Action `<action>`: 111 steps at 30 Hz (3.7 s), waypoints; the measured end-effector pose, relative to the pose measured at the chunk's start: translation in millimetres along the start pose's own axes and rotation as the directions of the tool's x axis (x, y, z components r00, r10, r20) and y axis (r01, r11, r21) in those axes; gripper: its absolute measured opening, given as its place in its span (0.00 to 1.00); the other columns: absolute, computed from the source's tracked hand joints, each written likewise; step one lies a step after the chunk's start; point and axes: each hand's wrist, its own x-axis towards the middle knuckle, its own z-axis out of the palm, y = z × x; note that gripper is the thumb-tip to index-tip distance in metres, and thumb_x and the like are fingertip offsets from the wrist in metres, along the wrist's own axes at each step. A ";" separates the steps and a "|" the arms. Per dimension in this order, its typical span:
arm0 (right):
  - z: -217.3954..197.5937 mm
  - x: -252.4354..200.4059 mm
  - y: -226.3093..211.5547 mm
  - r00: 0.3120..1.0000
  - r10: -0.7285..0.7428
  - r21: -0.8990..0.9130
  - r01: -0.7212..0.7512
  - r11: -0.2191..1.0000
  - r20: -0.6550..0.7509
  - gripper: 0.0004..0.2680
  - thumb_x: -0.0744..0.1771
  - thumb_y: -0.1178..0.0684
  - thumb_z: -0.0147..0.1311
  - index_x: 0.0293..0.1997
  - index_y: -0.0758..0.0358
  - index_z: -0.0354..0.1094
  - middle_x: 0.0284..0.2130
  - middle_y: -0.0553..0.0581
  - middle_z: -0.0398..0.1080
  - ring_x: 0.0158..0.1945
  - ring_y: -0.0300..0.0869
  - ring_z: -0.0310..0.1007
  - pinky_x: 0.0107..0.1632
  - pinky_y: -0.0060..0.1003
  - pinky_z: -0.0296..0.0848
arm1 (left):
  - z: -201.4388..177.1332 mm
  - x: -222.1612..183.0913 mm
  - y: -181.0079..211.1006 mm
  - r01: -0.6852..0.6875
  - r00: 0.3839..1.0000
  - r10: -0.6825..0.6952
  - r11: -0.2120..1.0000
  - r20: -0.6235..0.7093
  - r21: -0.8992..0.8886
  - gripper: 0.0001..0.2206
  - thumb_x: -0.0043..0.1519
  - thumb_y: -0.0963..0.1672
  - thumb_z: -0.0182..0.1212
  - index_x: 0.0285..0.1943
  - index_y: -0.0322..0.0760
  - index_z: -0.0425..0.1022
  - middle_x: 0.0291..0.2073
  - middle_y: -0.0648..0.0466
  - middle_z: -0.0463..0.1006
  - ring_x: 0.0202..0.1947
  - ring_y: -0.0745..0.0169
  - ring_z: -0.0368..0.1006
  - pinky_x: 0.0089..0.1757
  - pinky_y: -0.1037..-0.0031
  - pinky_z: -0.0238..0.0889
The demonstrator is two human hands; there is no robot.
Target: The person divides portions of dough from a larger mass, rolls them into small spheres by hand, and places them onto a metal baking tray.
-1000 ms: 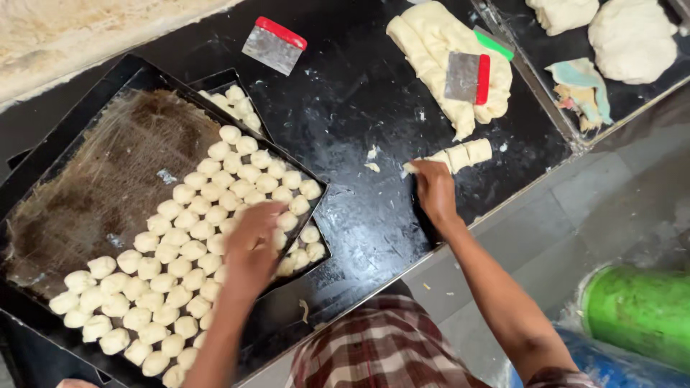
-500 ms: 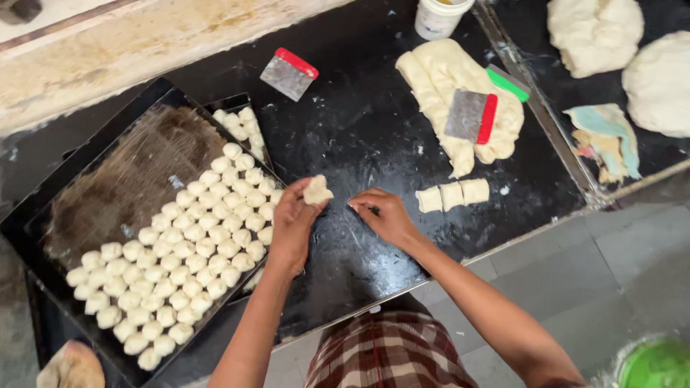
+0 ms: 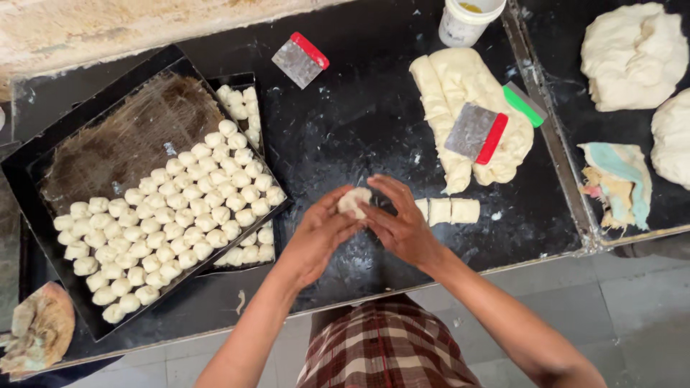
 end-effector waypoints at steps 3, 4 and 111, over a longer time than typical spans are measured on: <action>-8.5 8.4 7.8 0.906 0.418 0.313 -0.417 0.854 0.065 0.13 0.66 0.57 0.62 0.55 0.63 0.71 0.58 0.59 0.66 0.58 0.45 0.73 0.60 0.39 0.74 | -2.5 2.4 -1.8 -0.157 0.986 0.141 0.969 0.094 0.192 0.16 0.67 0.36 0.49 0.64 0.28 0.71 0.52 0.48 0.80 0.49 0.61 0.79 0.52 0.72 0.74; -11.7 4.6 10.7 0.804 0.575 0.432 -0.577 0.693 0.153 0.13 0.66 0.57 0.62 0.57 0.66 0.70 0.57 0.59 0.67 0.56 0.42 0.75 0.57 0.37 0.77 | -5.6 1.8 -8.3 -0.271 0.959 0.232 0.919 0.163 0.288 0.16 0.67 0.35 0.48 0.63 0.26 0.72 0.53 0.47 0.80 0.50 0.62 0.80 0.52 0.73 0.74; 52.1 41.8 -47.9 0.978 -0.205 0.078 0.203 0.976 0.026 0.06 0.66 0.56 0.65 0.45 0.58 0.76 0.46 0.46 0.75 0.53 0.44 0.70 0.53 0.40 0.68 | -68.4 -37.2 19.7 -0.067 0.998 0.067 0.997 -0.010 -0.024 0.16 0.69 0.39 0.51 0.66 0.29 0.70 0.51 0.48 0.80 0.47 0.62 0.77 0.50 0.70 0.71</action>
